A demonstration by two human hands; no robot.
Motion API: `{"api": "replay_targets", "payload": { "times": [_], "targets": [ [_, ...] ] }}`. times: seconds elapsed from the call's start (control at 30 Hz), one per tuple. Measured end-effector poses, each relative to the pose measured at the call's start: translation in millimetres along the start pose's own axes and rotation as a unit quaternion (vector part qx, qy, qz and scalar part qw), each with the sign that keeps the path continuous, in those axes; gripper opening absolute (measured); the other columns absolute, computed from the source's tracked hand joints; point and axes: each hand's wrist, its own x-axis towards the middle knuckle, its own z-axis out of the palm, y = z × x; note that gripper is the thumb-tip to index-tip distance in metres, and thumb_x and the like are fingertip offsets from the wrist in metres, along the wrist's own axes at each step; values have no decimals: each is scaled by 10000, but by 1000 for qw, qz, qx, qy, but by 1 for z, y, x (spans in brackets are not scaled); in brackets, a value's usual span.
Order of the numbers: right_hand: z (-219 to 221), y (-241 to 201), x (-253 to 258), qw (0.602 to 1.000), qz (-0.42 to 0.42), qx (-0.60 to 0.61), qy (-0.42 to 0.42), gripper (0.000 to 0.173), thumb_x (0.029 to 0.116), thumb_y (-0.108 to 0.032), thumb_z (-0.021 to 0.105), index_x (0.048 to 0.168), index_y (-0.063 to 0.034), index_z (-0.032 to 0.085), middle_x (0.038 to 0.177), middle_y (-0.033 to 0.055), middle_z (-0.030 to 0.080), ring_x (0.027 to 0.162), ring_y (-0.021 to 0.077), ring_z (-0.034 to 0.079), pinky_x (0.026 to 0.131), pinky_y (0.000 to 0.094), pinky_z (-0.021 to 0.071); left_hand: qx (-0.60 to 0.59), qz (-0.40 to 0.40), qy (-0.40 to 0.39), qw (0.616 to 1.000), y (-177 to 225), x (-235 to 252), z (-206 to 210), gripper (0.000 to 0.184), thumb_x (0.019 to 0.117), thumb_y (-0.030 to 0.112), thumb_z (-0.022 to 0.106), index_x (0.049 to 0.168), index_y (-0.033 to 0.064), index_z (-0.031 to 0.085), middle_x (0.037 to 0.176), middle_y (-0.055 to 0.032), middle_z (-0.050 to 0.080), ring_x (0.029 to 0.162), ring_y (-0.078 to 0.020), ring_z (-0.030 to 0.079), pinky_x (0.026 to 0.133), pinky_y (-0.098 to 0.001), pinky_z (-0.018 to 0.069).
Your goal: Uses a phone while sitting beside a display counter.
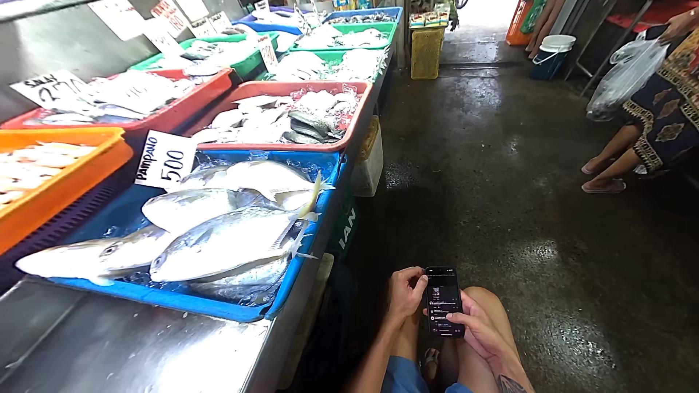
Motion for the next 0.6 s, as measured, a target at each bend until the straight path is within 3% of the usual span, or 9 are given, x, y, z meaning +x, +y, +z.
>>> {"api": "replay_targets", "payload": {
  "times": [0.3, 0.4, 0.6],
  "targets": [
    [2, -1, 0, 1000, 8, 1, 17, 540, 934, 25, 511, 1463, 7, 400, 1245, 282, 653, 1073, 387, 703, 921, 509, 601, -2, 5, 0, 1000, 1, 0, 0, 254, 946, 167, 530, 807, 45, 703, 688, 0, 643, 611, -55, 599, 590, -252, 512],
    [0, 1, 0, 1000, 8, 10, 11, 549, 921, 37, 532, 1454, 11, 402, 1236, 285, 657, 1066, 390, 705, 914, 510, 604, -1, 3, -1, 1000, 0, 0, 0, 255, 947, 166, 531, 817, 42, 712, 701, -5, 655, 620, -56, 609, 600, -253, 521],
    [2, -2, 0, 1000, 2, -8, 7, 674, 800, 77, 600, 1443, 23, 406, 1231, 282, 659, 1071, 389, 703, 911, 511, 604, 2, -6, -2, 1000, 1, 1, -1, 255, 944, 174, 530, 822, 48, 716, 708, -2, 661, 620, -60, 611, 600, -262, 524]
  ]
}}
